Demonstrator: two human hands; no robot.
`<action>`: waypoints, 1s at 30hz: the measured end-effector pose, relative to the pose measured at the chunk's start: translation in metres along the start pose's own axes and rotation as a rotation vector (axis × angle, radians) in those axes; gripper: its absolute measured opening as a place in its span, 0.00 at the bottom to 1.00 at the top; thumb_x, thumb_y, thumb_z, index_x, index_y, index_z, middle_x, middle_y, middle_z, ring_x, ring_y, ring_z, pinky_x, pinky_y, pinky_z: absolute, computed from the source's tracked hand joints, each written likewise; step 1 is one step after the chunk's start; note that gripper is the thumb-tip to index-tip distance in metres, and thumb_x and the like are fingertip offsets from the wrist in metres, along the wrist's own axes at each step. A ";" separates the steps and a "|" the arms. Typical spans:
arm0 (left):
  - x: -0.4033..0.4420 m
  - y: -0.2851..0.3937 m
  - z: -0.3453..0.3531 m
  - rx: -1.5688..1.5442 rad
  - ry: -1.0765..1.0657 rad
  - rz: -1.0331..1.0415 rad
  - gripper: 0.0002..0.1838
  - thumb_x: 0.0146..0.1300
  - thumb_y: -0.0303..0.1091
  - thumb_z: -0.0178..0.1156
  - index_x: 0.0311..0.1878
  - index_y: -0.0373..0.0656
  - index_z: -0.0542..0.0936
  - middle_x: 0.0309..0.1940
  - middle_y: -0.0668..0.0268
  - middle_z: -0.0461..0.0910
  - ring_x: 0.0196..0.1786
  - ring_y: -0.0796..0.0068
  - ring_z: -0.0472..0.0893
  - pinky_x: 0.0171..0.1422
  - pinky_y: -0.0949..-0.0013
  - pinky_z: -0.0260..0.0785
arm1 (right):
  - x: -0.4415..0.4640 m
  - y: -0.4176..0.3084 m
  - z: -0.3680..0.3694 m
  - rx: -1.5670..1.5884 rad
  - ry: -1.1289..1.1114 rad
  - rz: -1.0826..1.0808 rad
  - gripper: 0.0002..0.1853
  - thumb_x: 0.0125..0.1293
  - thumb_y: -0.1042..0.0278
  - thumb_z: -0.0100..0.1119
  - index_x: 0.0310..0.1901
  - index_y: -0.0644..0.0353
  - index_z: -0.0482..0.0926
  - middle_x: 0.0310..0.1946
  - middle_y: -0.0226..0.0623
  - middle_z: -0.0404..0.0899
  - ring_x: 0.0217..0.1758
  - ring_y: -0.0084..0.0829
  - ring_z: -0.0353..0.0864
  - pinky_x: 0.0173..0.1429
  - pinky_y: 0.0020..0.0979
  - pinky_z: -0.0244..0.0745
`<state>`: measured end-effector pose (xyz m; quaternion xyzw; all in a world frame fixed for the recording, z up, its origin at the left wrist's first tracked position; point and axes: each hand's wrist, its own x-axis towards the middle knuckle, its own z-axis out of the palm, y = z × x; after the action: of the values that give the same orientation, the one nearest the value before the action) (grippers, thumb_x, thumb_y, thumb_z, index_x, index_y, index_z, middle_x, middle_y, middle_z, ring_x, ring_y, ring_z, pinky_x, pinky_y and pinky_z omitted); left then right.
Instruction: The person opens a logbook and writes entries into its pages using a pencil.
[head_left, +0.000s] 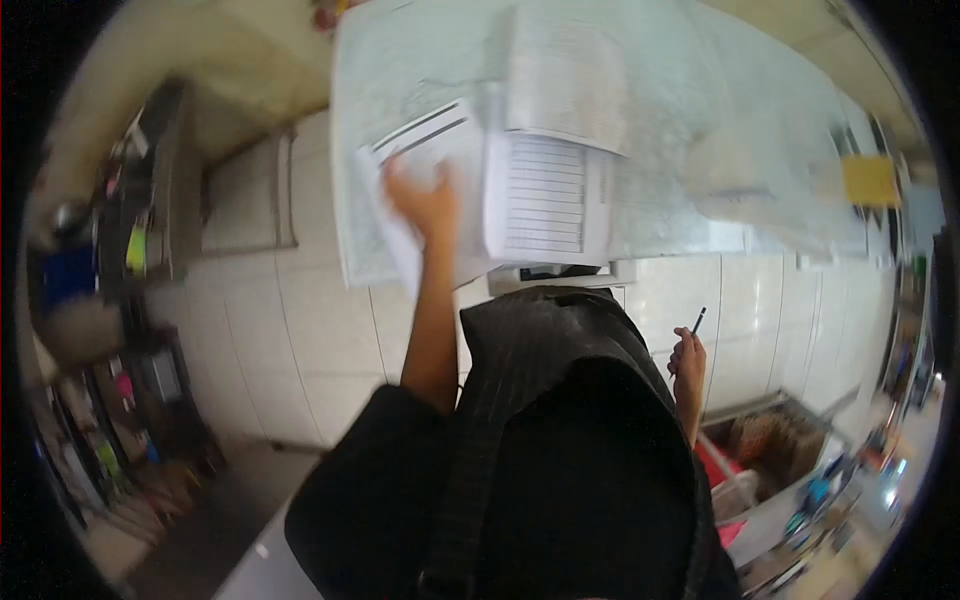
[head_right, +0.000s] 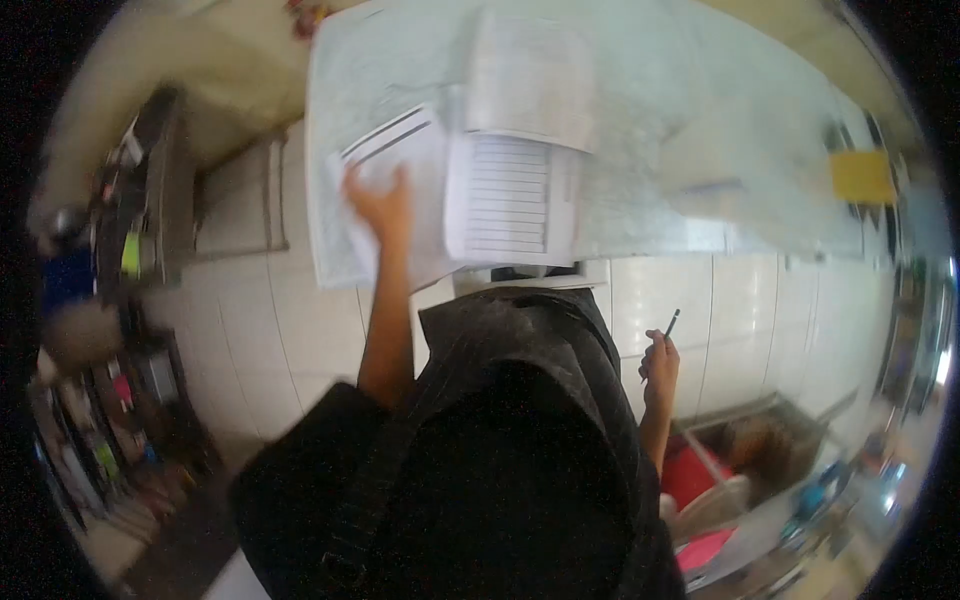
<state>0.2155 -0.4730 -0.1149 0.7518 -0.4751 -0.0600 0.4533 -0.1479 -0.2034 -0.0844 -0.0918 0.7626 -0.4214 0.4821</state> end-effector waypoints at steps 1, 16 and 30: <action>-0.008 -0.030 -0.020 0.120 0.036 -0.004 0.40 0.46 0.44 0.67 0.59 0.34 0.63 0.58 0.50 0.64 0.63 0.51 0.61 0.67 0.50 0.48 | -0.001 0.000 -0.001 -0.062 0.040 0.038 0.12 0.65 0.62 0.50 0.42 0.61 0.75 0.16 0.20 0.58 0.15 0.14 0.56 0.17 0.19 0.52; 0.043 0.110 -0.208 0.140 -0.208 0.105 0.30 0.54 0.32 0.63 0.59 0.31 0.66 0.50 0.51 0.74 0.47 0.64 0.75 0.53 0.66 0.68 | 0.059 0.013 -0.100 -0.378 0.106 -0.269 0.16 0.62 0.58 0.51 0.37 0.64 0.79 0.27 0.47 0.78 0.33 0.36 0.77 0.40 0.35 0.68; -0.251 0.425 -0.080 -0.412 -1.359 0.323 0.35 0.43 0.21 0.68 0.57 0.33 0.66 0.49 0.59 0.73 0.54 0.71 0.72 0.57 0.68 0.65 | 0.077 0.112 -0.349 0.133 0.575 -0.680 0.13 0.62 0.63 0.56 0.30 0.67 0.77 0.16 0.21 0.65 0.20 0.17 0.62 0.23 0.25 0.56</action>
<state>-0.1589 -0.2886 0.1603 0.3685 -0.7357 -0.5343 0.1934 -0.4420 0.0186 -0.1544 -0.1852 0.7633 -0.6124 0.0897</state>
